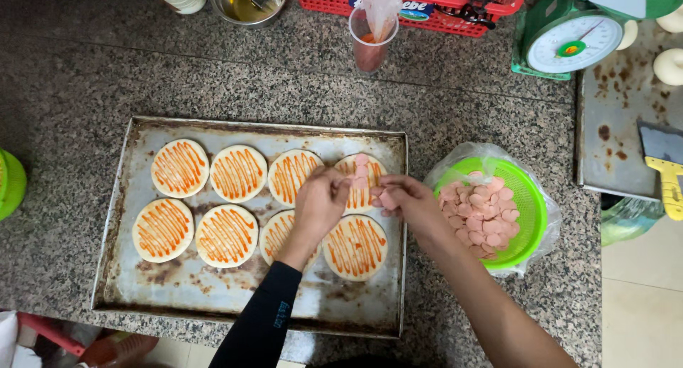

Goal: The person places sliced sausage pieces onto prepared dough disks on a metal baking tray by hand.

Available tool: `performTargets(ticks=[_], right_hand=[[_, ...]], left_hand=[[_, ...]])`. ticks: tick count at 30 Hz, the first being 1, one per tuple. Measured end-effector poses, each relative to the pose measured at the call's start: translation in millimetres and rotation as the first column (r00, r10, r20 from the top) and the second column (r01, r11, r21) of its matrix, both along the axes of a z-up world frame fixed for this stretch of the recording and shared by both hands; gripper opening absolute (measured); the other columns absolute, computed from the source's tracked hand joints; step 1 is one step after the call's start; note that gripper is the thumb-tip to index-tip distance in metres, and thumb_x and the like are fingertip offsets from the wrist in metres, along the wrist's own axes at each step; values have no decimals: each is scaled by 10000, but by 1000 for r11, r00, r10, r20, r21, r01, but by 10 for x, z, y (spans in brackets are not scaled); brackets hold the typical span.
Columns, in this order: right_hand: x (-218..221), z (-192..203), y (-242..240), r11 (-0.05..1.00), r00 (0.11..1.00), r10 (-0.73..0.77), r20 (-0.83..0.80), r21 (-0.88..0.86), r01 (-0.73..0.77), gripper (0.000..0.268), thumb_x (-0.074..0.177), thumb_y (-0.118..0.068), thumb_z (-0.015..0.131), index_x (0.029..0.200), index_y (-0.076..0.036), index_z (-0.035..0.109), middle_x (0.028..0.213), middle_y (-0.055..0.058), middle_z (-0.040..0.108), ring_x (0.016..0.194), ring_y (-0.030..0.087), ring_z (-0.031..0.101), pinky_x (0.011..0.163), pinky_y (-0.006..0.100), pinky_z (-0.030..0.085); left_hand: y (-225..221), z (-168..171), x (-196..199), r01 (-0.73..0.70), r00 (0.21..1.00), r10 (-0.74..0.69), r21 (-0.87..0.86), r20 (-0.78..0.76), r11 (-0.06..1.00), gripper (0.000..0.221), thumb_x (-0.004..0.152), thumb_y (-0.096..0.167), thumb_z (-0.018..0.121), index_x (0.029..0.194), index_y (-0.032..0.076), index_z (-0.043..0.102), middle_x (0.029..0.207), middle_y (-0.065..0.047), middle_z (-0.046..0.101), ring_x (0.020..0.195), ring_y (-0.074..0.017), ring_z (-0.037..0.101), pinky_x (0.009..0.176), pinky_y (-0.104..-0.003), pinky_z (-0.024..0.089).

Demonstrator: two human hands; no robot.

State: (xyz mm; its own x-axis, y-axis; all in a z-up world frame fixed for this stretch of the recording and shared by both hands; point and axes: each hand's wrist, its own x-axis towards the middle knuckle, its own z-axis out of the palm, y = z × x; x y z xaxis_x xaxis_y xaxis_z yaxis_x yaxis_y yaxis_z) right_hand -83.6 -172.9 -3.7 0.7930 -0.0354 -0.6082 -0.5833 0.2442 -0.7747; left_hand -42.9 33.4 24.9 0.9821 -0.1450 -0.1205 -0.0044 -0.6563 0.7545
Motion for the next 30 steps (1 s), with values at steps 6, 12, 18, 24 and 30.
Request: performTargets(ticks=[6,12,18,24,30], right_hand=[[20,-61,-97,998,996,-63,62,36,60,355,959,-25,573,1312,11,542,1228,125,724,1079,190,711,926,312,573],[17,-114,-106,994,996,-91,17,67,90,378,941,35,569,1316,25,531,1178,164,714,1056,223,724,953,334,599],[-16,-135,-122,997,998,-58,31,56,56,379,946,-29,603,1322,16,574,1121,154,730,991,228,743,921,330,598],[-7,-46,-86,996,996,-84,-32,30,85,322,968,-135,644,1254,12,629,1080,117,735,971,213,738,901,342,604],[8,83,-64,994,994,-68,-81,76,74,253,963,-155,637,1173,-16,641,1053,101,738,930,192,740,814,319,608]], left_hand=[[-10,-198,-21,139,973,-127,-47,191,989,126,860,118,650,917,61,747,966,-179,719,838,-373,696,798,-478,552],[-175,-164,-28,183,974,-200,150,104,972,151,856,168,730,755,56,727,786,-156,709,732,-366,681,978,-546,451],[-208,-183,-25,148,976,-179,222,125,964,181,829,199,770,738,52,718,798,-161,707,745,-366,673,929,-517,467],[-206,-119,-19,135,980,-167,250,110,959,161,815,197,768,739,58,738,756,-164,710,617,-318,684,1029,-516,433],[-202,258,-78,115,980,-88,-150,178,982,137,906,143,701,975,31,742,852,-128,690,703,-304,670,774,-426,518]])
